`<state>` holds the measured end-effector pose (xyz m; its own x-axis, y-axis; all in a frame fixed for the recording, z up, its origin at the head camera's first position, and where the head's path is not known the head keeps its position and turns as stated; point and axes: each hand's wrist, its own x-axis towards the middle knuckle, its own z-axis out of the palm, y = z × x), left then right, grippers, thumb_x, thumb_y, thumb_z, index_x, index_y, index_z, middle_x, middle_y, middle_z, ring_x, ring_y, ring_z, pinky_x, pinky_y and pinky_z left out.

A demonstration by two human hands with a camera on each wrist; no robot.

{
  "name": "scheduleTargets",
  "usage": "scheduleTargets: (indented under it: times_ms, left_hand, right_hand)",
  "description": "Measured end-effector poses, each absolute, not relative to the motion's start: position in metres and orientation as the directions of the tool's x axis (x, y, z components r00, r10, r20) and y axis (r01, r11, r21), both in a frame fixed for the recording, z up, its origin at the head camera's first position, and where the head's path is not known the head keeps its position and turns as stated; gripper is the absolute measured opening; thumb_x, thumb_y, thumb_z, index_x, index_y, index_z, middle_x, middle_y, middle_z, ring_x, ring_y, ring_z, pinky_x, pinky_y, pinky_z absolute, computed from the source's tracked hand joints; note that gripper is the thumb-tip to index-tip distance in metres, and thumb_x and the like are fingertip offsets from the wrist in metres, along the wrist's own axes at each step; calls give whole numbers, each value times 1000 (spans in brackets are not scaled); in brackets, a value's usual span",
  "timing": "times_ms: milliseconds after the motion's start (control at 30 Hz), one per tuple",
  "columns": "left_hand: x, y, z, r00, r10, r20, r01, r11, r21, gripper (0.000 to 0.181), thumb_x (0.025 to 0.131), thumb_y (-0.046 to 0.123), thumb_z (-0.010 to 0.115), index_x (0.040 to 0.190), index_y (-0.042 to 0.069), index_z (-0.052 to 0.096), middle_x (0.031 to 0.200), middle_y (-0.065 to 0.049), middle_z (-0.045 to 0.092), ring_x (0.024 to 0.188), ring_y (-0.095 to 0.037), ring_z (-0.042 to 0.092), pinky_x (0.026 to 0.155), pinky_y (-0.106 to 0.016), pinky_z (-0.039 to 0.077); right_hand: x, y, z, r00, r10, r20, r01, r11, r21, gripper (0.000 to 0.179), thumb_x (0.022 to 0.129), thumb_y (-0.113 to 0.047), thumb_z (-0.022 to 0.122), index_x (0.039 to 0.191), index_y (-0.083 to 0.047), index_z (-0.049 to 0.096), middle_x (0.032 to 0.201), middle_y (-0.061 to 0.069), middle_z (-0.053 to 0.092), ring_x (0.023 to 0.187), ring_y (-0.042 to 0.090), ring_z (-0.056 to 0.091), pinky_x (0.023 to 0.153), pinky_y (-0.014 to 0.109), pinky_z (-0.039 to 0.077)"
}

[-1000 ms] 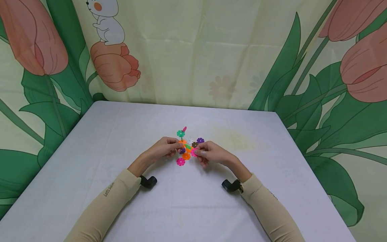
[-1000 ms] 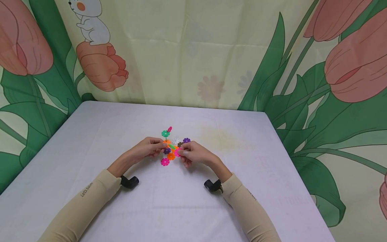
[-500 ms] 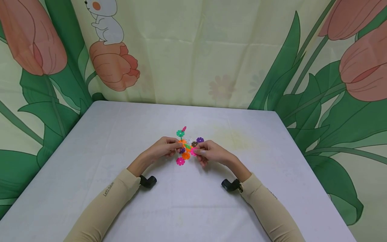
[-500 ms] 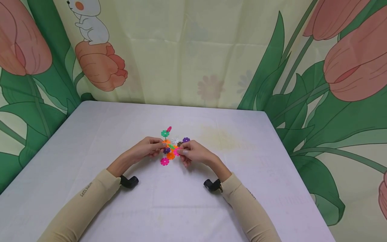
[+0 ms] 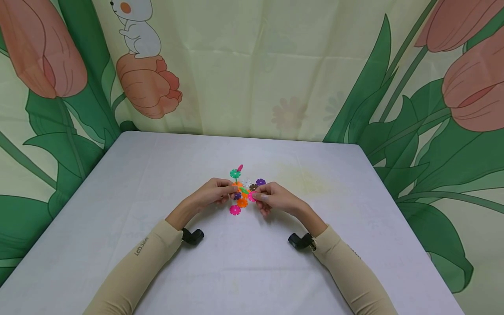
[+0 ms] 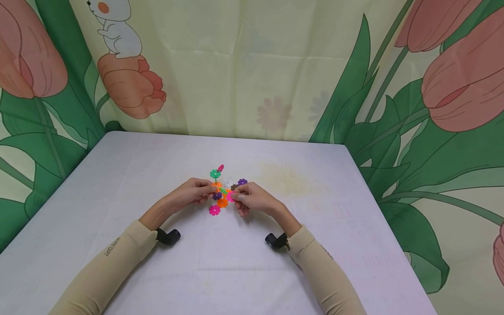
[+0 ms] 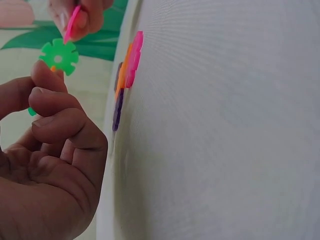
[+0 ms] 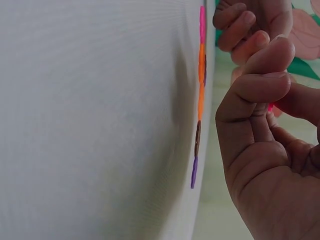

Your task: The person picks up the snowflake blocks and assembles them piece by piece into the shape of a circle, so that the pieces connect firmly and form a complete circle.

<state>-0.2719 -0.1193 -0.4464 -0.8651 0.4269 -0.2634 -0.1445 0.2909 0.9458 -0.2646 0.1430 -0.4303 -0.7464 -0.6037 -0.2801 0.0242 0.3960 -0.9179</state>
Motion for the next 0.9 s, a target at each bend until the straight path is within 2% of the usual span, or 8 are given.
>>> scheduleTargets:
  times_ms: [233, 533, 900]
  left_hand:
    - [-272, -119, -447, -863, 433, -260, -134, 302, 944, 30, 105, 26, 64, 109, -3, 70, 81, -2, 63, 63, -13, 45, 58, -23, 36]
    - [-272, -118, -447, -861, 436, -260, -132, 302, 944, 30, 105, 26, 64, 109, -3, 71, 82, -4, 63, 63, -13, 45, 58, -23, 36]
    - [-272, -118, -447, -865, 430, -261, -134, 302, 944, 30, 105, 26, 64, 108, -4, 71, 81, -3, 62, 63, -13, 45, 57, -22, 37]
  right_hand:
    - [-265, 143, -432, -745, -605, -280, 40, 379, -925, 28, 110, -18, 56, 99, 8, 59, 73, 3, 60, 59, 15, 65, 60, 25, 51]
    - [-265, 144, -433, -739, -607, -292, 63, 370, -927, 30, 110, -17, 57, 109, 12, 61, 74, 2, 67, 63, 15, 73, 62, 25, 57]
    - [-264, 143, -432, -717, -631, -296, 91, 337, -937, 31, 111, -16, 55, 116, 14, 55, 77, 1, 69, 66, 15, 74, 66, 25, 60]
